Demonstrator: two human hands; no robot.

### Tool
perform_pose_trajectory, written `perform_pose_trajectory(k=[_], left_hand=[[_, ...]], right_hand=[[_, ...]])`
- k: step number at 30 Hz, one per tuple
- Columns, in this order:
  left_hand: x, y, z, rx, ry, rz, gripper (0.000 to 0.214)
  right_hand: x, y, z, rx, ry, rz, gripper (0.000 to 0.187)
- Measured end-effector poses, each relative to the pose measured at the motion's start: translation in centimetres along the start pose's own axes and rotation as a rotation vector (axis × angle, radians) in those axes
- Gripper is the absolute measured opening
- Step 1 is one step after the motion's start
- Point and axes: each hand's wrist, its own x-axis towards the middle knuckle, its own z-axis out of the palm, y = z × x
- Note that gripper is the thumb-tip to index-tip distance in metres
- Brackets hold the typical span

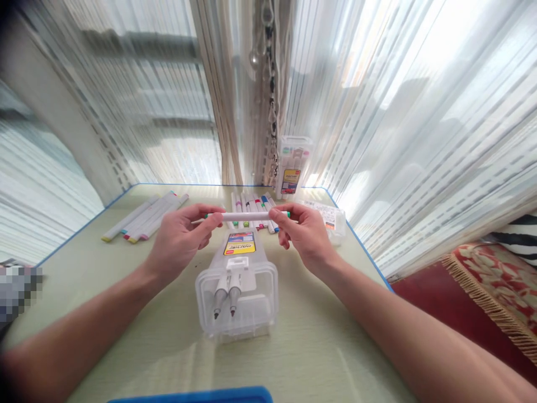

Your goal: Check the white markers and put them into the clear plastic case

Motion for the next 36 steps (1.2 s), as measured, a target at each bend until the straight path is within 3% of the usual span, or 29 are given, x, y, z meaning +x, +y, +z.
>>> perform_pose_trajectory(k=[6,15,27,36], left_hand=[[-0.14,-0.29,0.22,-0.001,-0.014,0.022,0.026],[0.19,-0.19,0.13,-0.208,-0.022,-0.100,0.024],[-0.17,-0.24,0.36,-0.211,0.019,-0.074,0.022],[-0.13,-0.01,0.51,-0.291,0.019,-0.121,0.024]], right_hand=[[-0.29,0.09,0.24,-0.025,-0.049,0.018,0.031],[-0.84,-0.48,0.70,0.029,-0.040,0.003,0.029],[-0.44,-0.46,0.46,-0.009,0.020,0.006,0.030],[-0.60,-0.31,0.35,-0.012,-0.043,-0.039,0.027]])
